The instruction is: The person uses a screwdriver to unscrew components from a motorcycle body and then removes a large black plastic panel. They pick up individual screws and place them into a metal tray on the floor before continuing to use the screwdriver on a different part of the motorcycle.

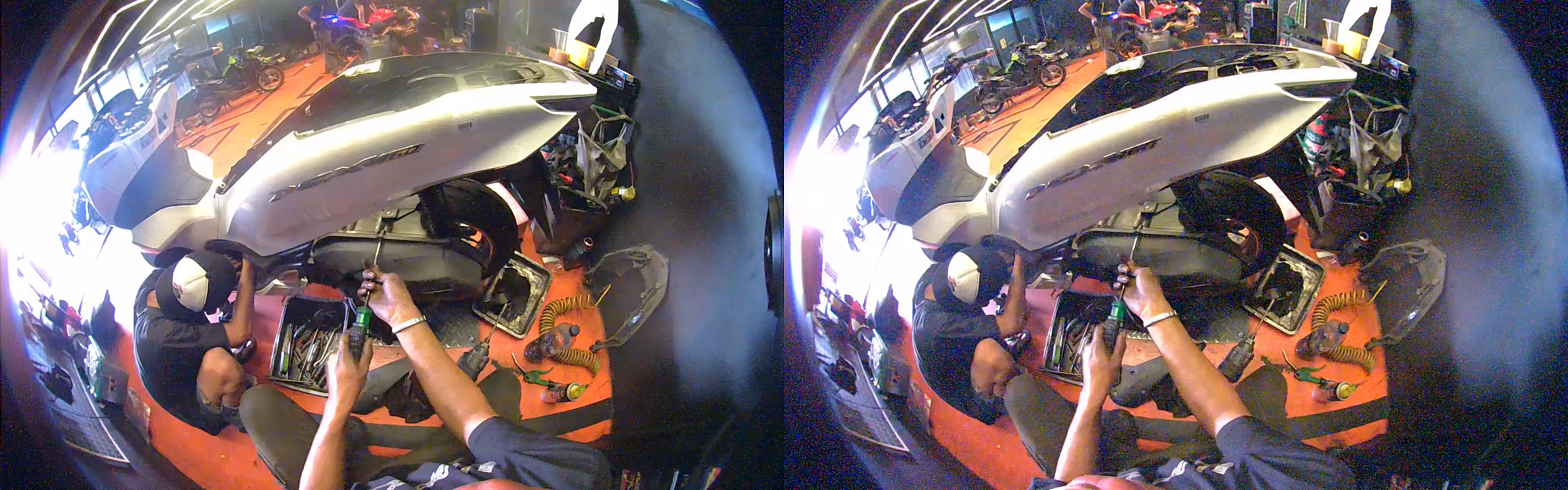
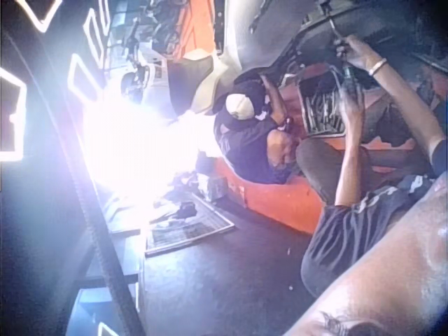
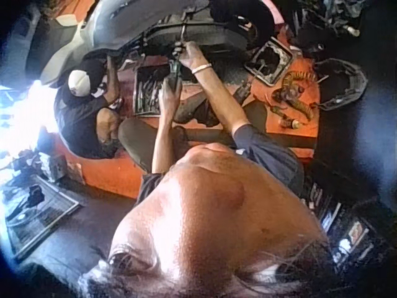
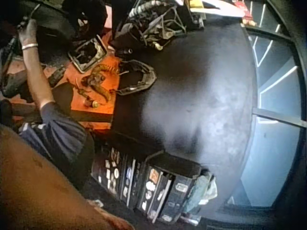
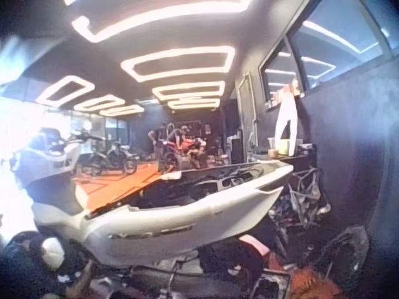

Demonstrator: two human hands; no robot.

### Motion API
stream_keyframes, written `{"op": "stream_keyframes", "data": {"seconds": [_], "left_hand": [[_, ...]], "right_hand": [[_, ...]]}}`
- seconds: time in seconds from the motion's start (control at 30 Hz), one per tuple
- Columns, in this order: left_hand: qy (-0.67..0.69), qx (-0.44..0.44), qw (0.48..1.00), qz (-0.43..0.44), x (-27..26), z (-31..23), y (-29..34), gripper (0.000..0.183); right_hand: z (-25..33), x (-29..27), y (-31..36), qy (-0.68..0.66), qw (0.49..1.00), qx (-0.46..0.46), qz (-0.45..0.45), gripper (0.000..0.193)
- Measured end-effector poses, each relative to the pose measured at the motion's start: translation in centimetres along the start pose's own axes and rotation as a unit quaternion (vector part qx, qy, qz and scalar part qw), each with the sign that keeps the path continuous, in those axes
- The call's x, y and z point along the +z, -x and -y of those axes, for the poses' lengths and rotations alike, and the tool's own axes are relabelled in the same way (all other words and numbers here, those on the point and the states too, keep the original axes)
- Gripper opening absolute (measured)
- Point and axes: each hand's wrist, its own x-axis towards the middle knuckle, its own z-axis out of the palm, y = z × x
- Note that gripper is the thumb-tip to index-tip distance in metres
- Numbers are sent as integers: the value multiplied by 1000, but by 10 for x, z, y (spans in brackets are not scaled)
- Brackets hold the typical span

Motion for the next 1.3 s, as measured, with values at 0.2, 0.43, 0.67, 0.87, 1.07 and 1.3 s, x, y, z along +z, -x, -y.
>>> {"op": "stream_keyframes", "data": {"seconds": [0.2, 0.43, 0.67, 0.87, 1.07, 1.3], "left_hand": [[719, -414, 548, 109, -25, -36, -9, 46], [443, -249, 856, 91, -10, -16, -6, 49], [652, -291, 677, 180, -19, -7, -15, 47], [-51, -50, 997, -12, -15, -24, -10, 42], [723, -348, 573, 164, -21, -14, -10, 43], [-93, 31, 992, -74, -13, -21, -8, 44]], "right_hand": [[5, -5, -4, -13, 999, 6, 36, 16], [0, 2, -6, -23, 1000, 12, 1, 18], [5, -1, -6, -43, 998, 15, 44, 18], [5, 3, -6, -26, 1000, 0, 17, 17], [4, 6, -5, -43, 999, 6, 15, 17], [6, -2, -11, -9, 1000, 4, 24, 18]]}}
